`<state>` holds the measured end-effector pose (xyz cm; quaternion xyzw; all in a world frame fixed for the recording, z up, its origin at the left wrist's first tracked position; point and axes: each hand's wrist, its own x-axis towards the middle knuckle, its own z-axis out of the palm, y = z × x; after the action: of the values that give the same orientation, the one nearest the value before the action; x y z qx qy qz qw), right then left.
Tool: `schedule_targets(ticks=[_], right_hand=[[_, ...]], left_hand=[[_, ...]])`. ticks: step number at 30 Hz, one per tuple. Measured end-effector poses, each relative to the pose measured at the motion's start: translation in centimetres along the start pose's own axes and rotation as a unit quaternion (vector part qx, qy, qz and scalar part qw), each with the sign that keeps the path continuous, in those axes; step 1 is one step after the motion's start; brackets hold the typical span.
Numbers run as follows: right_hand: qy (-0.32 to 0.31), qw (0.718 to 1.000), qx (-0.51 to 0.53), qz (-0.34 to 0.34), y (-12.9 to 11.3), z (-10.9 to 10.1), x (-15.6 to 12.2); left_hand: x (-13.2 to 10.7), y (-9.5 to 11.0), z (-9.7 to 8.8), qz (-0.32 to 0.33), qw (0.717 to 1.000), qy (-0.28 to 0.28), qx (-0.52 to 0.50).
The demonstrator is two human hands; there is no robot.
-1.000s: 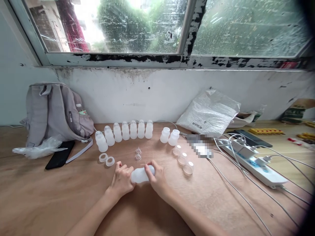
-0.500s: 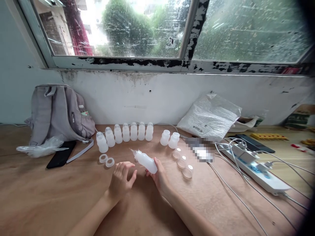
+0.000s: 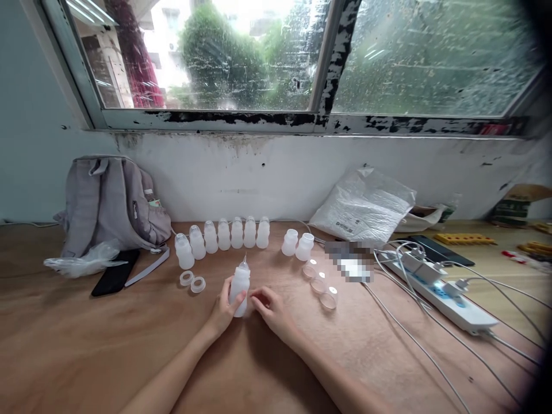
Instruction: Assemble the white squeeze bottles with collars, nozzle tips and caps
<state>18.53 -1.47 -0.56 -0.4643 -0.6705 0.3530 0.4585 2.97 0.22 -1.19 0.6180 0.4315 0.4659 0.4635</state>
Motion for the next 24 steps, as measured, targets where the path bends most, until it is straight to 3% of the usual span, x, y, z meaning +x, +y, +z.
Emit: schedule_targets(ticks=[3, 6, 10, 13, 16, 19, 22, 24], right_hand=[[0.075, 0.986, -0.142, -0.040, -0.5, -2.1, 0.1], [0.126, 0.950, -0.281, -0.040, -1.5, -6.1, -0.3], [0.143, 0.883, -0.442, 0.073, -1.5, -12.5, -1.3], [0.132, 0.846, -0.492, 0.159, -0.1, -15.8, -1.9], [0.110, 0.856, -0.470, 0.185, 1.7, -16.8, -2.4], [0.095, 0.886, -0.419, 0.175, 2.6, -16.2, -2.7], [0.098, 0.928, -0.323, 0.155, 1.8, -15.0, -2.6], [0.074, 0.968, -0.190, 0.149, 0.4, -13.9, -2.0]], left_hand=[[0.3, 0.0, -0.2, -0.023, 0.999, -0.004, -0.044], [0.1, 0.6, -0.6, -0.027, 0.996, -0.012, -0.082], [-0.1, 1.1, -0.9, -0.033, 0.991, -0.017, -0.130], [-0.1, 0.9, -0.9, -0.052, 0.989, -0.008, -0.140], [0.0, 0.7, -0.9, -0.056, 0.988, -0.018, -0.142], [0.0, 0.8, -1.0, -0.057, 0.987, -0.028, -0.145], [-0.2, 0.9, -1.1, -0.059, 0.986, -0.035, -0.150], [-0.3, 1.1, -1.1, -0.060, 0.986, -0.035, -0.154]])
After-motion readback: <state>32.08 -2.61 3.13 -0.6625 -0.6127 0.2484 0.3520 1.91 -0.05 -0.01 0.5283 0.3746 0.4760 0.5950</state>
